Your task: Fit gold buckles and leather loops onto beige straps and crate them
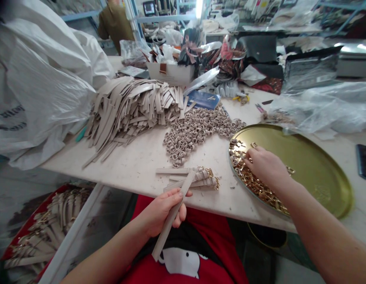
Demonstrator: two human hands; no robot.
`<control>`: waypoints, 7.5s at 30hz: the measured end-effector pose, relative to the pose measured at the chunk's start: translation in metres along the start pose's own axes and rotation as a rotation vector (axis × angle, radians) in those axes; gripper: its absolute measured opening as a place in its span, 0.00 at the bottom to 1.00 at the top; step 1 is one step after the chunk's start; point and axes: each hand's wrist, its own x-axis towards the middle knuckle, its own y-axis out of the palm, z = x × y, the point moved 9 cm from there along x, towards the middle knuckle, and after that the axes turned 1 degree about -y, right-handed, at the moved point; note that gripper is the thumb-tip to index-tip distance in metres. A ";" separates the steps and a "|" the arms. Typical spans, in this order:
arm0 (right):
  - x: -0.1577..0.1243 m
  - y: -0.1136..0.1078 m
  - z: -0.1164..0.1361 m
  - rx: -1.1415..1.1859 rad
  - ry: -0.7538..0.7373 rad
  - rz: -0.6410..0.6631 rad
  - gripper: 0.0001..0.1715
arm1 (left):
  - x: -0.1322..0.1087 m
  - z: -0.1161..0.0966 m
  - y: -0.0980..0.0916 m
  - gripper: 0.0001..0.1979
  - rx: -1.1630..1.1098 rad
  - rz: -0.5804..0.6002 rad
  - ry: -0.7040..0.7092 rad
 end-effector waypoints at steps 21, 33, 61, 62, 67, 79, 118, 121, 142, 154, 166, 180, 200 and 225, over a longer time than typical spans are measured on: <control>0.006 0.023 0.127 2.020 0.403 0.521 0.15 | -0.008 -0.036 -0.021 0.11 -0.016 -0.100 0.168; 0.010 0.029 0.137 1.772 0.432 0.424 0.08 | 0.007 -0.045 -0.015 0.13 -0.128 0.004 0.092; -0.081 0.006 0.170 2.006 0.484 0.398 0.17 | -0.045 -0.064 0.004 0.18 0.700 -0.214 0.659; -0.085 0.008 0.172 2.024 0.489 0.393 0.16 | -0.048 -0.066 0.004 0.17 0.778 -0.257 0.688; -0.101 0.018 0.173 2.053 0.559 0.332 0.13 | -0.050 -0.056 0.001 0.14 0.964 -0.341 0.615; -0.114 0.022 0.169 1.865 0.443 0.309 0.15 | -0.036 -0.024 0.015 0.16 0.947 -0.133 0.452; -0.029 -0.010 0.008 0.319 0.178 0.007 0.09 | 0.016 -0.009 0.013 0.16 0.421 0.016 0.133; -0.016 0.010 0.003 0.215 0.126 0.174 0.08 | 0.015 -0.009 0.013 0.16 0.429 0.014 0.125; -0.097 -0.018 0.150 1.533 -0.030 0.452 0.13 | -0.021 -0.031 0.038 0.12 0.471 -0.053 0.437; -0.122 0.007 0.192 2.226 0.377 0.409 0.11 | -0.041 -0.027 0.021 0.09 0.374 -0.165 0.495; -0.117 -0.002 0.170 1.573 0.182 -0.095 0.10 | -0.038 -0.034 0.014 0.08 0.631 -0.305 0.650; -0.107 0.019 0.175 1.893 0.354 0.158 0.11 | -0.032 -0.034 0.012 0.08 0.670 -0.350 0.682; -0.117 0.031 0.174 2.216 0.560 0.139 0.11 | -0.031 -0.021 0.015 0.14 1.022 -0.195 0.491; -0.140 0.026 0.198 2.051 0.405 0.357 0.10 | -0.033 0.010 0.008 0.15 0.540 -0.021 0.266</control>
